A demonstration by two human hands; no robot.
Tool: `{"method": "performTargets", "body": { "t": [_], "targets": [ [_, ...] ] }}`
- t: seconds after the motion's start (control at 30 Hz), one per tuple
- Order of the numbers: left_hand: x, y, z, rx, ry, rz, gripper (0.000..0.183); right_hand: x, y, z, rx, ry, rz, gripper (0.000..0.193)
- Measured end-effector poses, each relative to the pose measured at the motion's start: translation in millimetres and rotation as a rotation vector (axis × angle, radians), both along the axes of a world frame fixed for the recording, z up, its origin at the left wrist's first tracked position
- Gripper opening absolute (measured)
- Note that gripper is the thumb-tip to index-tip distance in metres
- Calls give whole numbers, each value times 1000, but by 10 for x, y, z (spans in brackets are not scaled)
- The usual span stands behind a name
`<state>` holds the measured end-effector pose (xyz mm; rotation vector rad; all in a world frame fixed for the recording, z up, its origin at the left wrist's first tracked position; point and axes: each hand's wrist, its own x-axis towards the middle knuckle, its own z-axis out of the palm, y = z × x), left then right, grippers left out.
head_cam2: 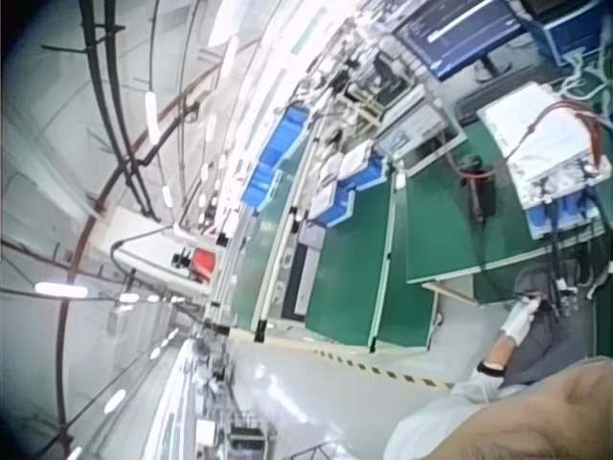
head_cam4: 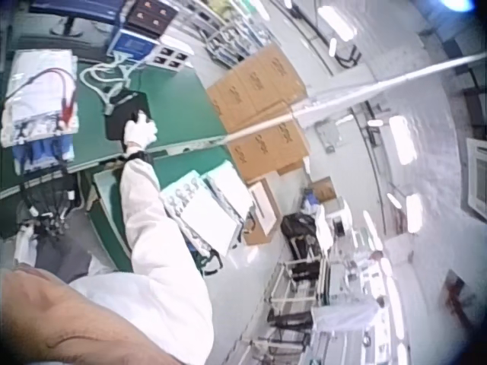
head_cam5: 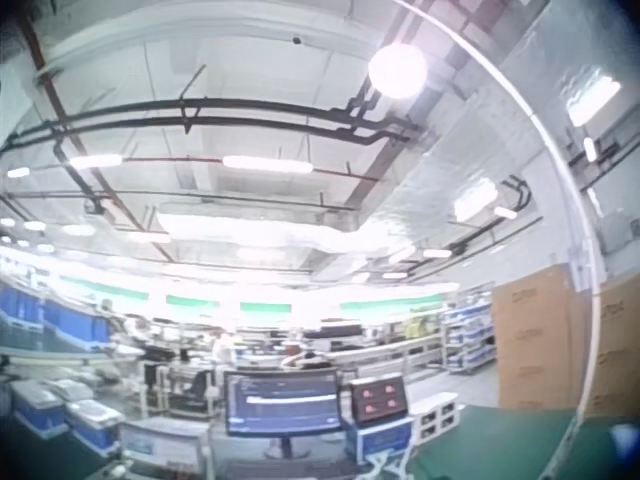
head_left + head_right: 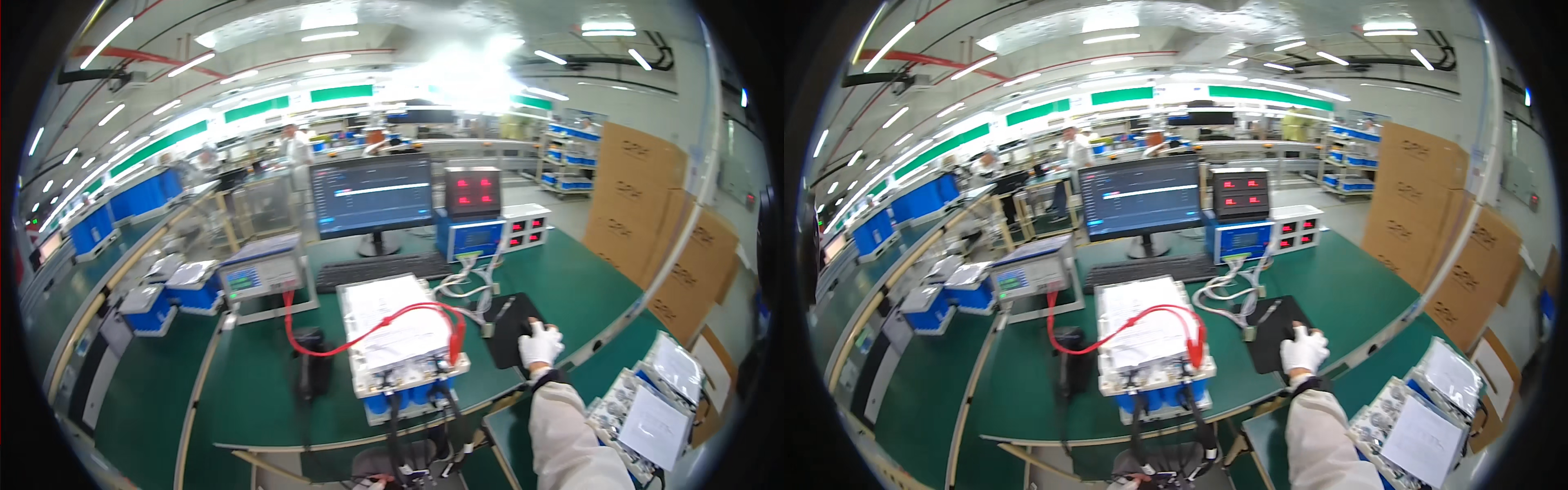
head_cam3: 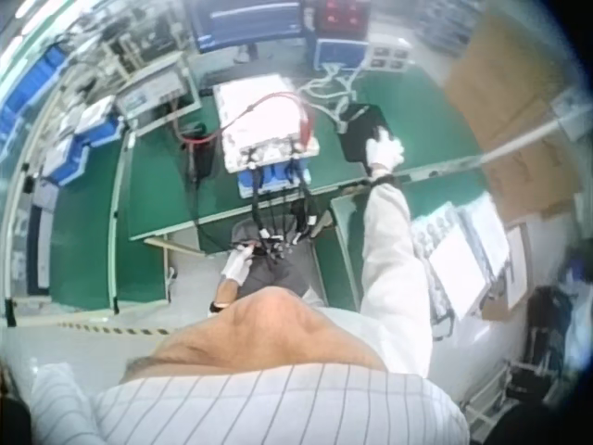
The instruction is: Connecting test leads to battery modules and recording inspection results on a clipboard.
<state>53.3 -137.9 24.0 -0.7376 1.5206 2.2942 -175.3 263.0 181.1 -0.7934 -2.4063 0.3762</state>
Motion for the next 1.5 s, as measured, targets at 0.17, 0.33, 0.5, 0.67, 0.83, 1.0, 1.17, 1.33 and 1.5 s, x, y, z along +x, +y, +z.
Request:
{"method": "performTargets", "body": {
  "t": [0.17, 0.33, 0.5, 0.67, 0.83, 1.0, 1.17, 1.33, 1.5],
  "targets": [
    [29, 6, 71, 5, 16, -9, 18, -10, -2, 14, -22, -41, -8, 47],
    [31, -11, 60, -14, 11, -29, 19, -30, 14, -31, 12, -38, 63, 48],
    [35, 2, 42, 20, 25, -19, 17, -37, 22, -52, 14, -31, 85, 47],
    [30, 5, 23, 14, 33, -23, 16, -25, 19, -36, 15, -34, 117, 45],
    [22, 4, 29, 18, 26, -22, 16, -16, 19, -25, 17, -33, 147, 44],
    [33, 19, 72, 19, 3, -12, 17, -17, 19, -32, 10, -23, 157, 43],
    [30, 24, 103, 21, 2, -5, 16, -18, 16, -37, 31, -13, 160, 40],
    [42, 1, 23, 21, -4, 14, 13, -13, 8, -43, 51, -17, 143, 40],
    [-34, -60, -206, 13, -15, 51, 11, -20, 49, -82, 103, -34, 125, 44]
  ]
}}
